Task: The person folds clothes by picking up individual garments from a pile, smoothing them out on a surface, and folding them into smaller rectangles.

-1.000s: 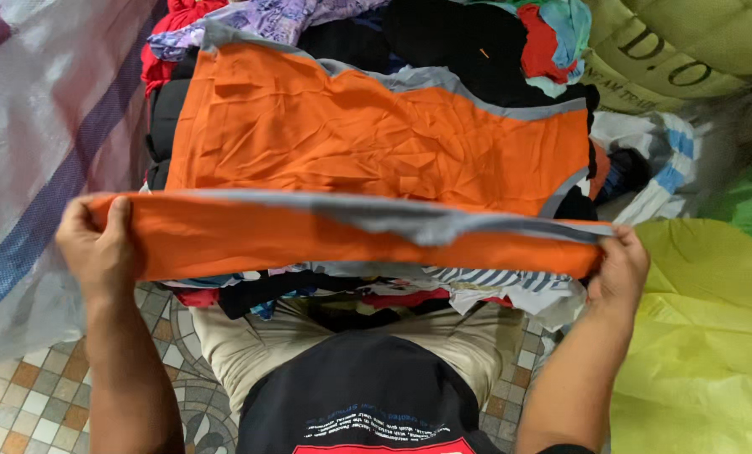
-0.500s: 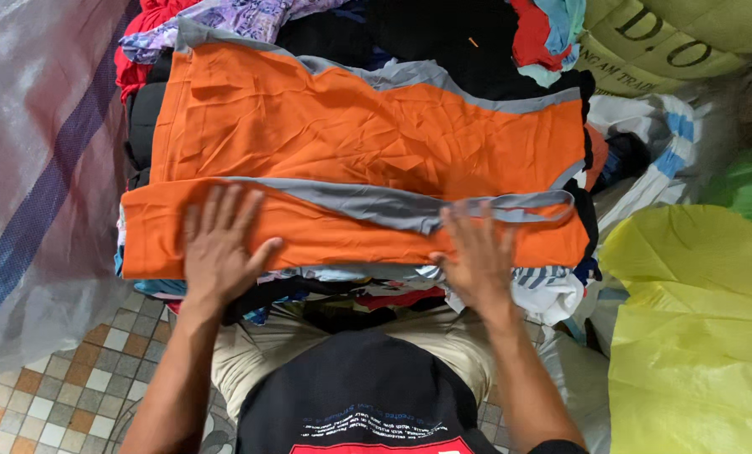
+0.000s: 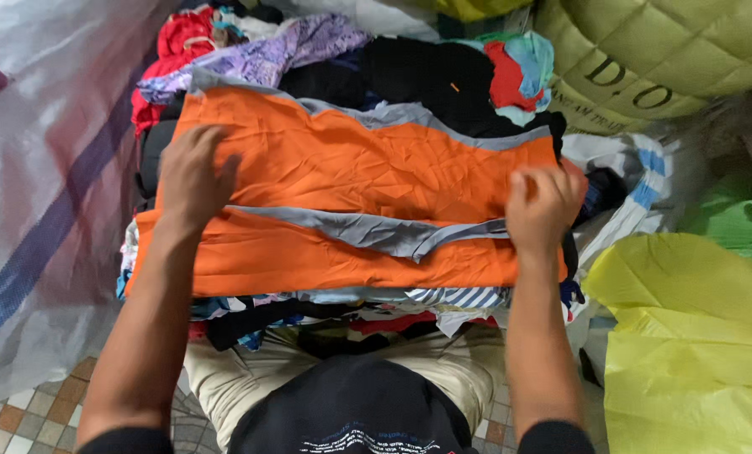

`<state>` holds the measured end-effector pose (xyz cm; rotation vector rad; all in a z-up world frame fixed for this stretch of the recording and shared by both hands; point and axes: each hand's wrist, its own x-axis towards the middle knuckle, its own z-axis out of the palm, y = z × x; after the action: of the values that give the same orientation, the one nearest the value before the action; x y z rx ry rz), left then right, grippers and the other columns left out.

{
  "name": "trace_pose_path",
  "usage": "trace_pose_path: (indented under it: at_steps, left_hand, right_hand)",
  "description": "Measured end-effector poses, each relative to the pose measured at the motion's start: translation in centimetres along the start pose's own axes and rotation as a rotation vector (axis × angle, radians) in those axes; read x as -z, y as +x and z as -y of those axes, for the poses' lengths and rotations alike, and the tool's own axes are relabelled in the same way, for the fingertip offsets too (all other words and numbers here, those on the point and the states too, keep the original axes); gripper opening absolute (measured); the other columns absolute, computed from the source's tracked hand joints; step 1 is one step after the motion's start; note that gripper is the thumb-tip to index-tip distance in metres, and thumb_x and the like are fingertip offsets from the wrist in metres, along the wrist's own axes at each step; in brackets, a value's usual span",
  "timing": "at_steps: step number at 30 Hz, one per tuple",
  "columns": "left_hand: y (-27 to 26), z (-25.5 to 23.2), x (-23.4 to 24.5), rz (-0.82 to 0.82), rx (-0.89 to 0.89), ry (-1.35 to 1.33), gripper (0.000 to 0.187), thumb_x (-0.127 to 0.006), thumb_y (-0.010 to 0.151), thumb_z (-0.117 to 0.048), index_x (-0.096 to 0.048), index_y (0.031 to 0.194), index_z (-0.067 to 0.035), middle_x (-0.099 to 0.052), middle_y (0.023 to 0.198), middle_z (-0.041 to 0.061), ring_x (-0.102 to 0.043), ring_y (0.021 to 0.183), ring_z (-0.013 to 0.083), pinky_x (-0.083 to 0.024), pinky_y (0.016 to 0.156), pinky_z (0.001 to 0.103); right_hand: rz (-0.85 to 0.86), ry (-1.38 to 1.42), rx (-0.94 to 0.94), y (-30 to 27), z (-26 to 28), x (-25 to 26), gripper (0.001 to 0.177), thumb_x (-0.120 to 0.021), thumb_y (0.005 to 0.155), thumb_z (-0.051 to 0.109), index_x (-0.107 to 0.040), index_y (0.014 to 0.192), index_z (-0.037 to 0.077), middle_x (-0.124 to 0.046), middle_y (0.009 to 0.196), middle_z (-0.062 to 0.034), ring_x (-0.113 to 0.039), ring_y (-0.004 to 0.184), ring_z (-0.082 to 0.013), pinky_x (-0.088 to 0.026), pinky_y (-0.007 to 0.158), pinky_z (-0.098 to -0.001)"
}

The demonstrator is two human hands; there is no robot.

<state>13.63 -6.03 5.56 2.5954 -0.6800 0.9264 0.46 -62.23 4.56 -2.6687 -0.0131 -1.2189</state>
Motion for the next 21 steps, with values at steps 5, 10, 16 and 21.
trace_pose_path:
  at_steps: [5,10,16,21]
  left_hand:
    - [10.1,-3.6,-0.3,0.259,0.015,-0.049,0.066,-0.079,0.092,-0.029,-0.065,0.157,-0.022,-0.067,0.153,0.009,-0.058,0.147,0.0329,-0.045,0.115,0.056]
    - [11.2,-2.1,-0.5,0.605,0.217,0.026,0.096,-0.075,0.082,-0.034,-0.048,0.174,-0.029,-0.069,0.145,0.014,-0.055,0.150,0.0360,-0.024,0.123,0.076]
    - [8.5,1.3,0.9,0.397,-0.027,0.213,0.040,-0.086,0.082,-0.056,-0.083,0.111,-0.028,-0.076,0.104,0.001,-0.074,0.112,0.0273,-0.040,0.114,0.059]
    - [-2.2,3.9,5.7,0.130,-0.134,0.111,0.023,-0.071,0.089,-0.024,-0.062,0.107,-0.014,-0.062,0.103,0.007,-0.065,0.100,0.0326,-0.043,0.106,0.046]
  right_hand:
    - [0.463,-0.026,-0.217,10.9,2.6,-1.6,0.067,-0.072,0.102,0.036,-0.054,0.166,0.025,-0.054,0.161,-0.0158,-0.037,0.153,-0.0470,-0.026,0.113,-0.0730]
    - [0.756,0.055,-0.277,12.2,-0.3,-0.4,0.079,-0.077,0.089,0.035,-0.061,0.166,0.023,-0.071,0.129,-0.0142,-0.062,0.128,-0.0455,-0.044,0.115,-0.0664]
    - [0.608,0.122,-0.117,7.7,-4.7,2.6,0.021,-0.084,0.097,0.025,-0.086,0.117,0.018,-0.076,0.106,-0.0138,-0.074,0.104,-0.0439,-0.059,0.093,-0.0534]
    - [0.211,0.259,-0.071,0.8,-4.4,9.7,0.020,-0.072,0.107,-0.009,-0.085,0.120,-0.001,-0.070,0.112,-0.0185,-0.067,0.110,-0.0379,-0.052,0.099,-0.0457]
